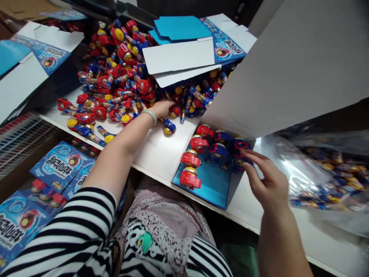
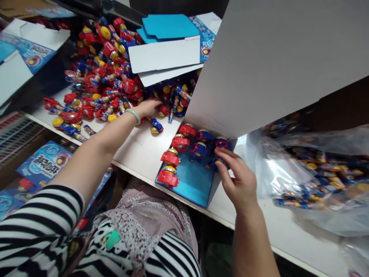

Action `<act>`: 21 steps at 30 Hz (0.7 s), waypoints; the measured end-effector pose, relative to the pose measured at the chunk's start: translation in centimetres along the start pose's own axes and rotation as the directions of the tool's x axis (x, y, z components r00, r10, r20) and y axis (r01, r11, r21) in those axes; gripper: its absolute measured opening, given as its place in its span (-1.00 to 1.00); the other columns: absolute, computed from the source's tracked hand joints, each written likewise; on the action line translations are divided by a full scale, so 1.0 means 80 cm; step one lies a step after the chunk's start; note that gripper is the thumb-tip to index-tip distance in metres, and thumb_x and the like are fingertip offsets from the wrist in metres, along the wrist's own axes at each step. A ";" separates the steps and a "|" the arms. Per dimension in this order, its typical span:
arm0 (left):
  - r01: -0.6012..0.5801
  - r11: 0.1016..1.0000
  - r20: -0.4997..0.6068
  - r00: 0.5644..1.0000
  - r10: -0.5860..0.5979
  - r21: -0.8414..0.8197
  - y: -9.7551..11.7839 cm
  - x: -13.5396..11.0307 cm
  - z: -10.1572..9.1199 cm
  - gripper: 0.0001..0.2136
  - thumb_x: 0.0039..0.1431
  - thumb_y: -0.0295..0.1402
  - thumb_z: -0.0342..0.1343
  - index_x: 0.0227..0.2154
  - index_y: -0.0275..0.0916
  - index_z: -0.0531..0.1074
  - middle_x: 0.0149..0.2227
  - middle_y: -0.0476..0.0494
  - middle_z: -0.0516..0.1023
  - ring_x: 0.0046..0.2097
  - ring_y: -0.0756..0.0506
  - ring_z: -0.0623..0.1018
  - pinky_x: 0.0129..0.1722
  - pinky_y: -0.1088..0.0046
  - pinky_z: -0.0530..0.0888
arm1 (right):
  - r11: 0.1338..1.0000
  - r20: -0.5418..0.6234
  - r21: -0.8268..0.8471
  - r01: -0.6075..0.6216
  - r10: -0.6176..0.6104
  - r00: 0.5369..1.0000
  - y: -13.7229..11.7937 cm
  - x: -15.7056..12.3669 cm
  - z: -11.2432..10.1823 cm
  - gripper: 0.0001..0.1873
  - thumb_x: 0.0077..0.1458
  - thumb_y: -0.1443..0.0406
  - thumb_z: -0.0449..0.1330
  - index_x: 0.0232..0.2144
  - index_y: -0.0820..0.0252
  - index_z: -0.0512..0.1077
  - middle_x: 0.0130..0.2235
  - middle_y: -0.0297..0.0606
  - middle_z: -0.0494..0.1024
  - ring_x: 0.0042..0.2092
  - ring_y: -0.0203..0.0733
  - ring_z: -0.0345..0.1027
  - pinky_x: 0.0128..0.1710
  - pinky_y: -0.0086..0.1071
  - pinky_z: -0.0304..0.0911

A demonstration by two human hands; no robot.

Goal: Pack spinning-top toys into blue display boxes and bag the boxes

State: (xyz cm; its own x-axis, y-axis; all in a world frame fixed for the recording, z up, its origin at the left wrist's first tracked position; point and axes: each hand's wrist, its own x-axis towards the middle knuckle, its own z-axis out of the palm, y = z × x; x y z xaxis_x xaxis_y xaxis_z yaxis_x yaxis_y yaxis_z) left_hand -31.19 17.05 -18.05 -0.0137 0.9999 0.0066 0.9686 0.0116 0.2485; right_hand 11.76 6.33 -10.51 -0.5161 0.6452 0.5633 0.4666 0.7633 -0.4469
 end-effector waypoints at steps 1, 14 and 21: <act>-0.010 1.000 0.019 1.000 0.010 -0.001 0.002 0.006 0.002 -0.45 0.13 -0.49 0.08 0.22 -0.19 0.39 0.24 -0.23 0.43 0.24 -0.22 0.42 0.26 0.34 0.33 | 1.000 0.015 0.012 0.000 0.000 1.000 -0.003 -0.004 0.002 -0.57 0.22 0.37 0.22 0.11 -0.07 0.47 0.06 -0.27 0.61 0.07 -0.11 0.52 0.09 -0.23 0.43; -0.149 0.957 0.161 0.981 0.111 0.249 -0.010 -0.095 0.030 -0.43 0.28 -0.47 -0.09 0.35 -0.42 0.11 0.26 -0.47 0.33 0.29 -0.34 0.31 0.34 -0.02 0.14 | 0.979 0.011 0.196 -0.056 0.055 0.998 -0.014 -0.005 0.028 -0.69 0.25 0.35 0.19 -0.02 -0.05 0.56 -0.09 -0.29 0.67 -0.09 -0.17 0.58 -0.04 -0.28 0.48; -0.094 0.991 -0.298 0.952 0.062 -0.092 0.013 -0.146 0.008 -0.73 0.33 -0.36 -0.07 0.03 -0.29 0.36 -0.01 -0.33 0.46 -0.01 -0.19 0.51 0.01 0.26 0.47 | 0.922 0.024 0.360 -0.142 0.143 0.989 -0.057 0.045 0.082 -0.54 0.32 0.17 0.10 0.24 -0.06 0.30 0.09 -0.13 0.55 0.03 -0.07 0.54 -0.05 -0.17 0.53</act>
State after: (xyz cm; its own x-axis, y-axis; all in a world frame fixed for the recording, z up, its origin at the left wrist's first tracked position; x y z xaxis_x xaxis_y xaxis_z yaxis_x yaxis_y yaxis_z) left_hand -29.90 5.38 -18.50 -0.0267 0.9502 0.3106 0.9388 -0.0829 0.3344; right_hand 3.04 5.42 -11.03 -0.4606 0.7486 0.4769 0.2448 0.6236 -0.7424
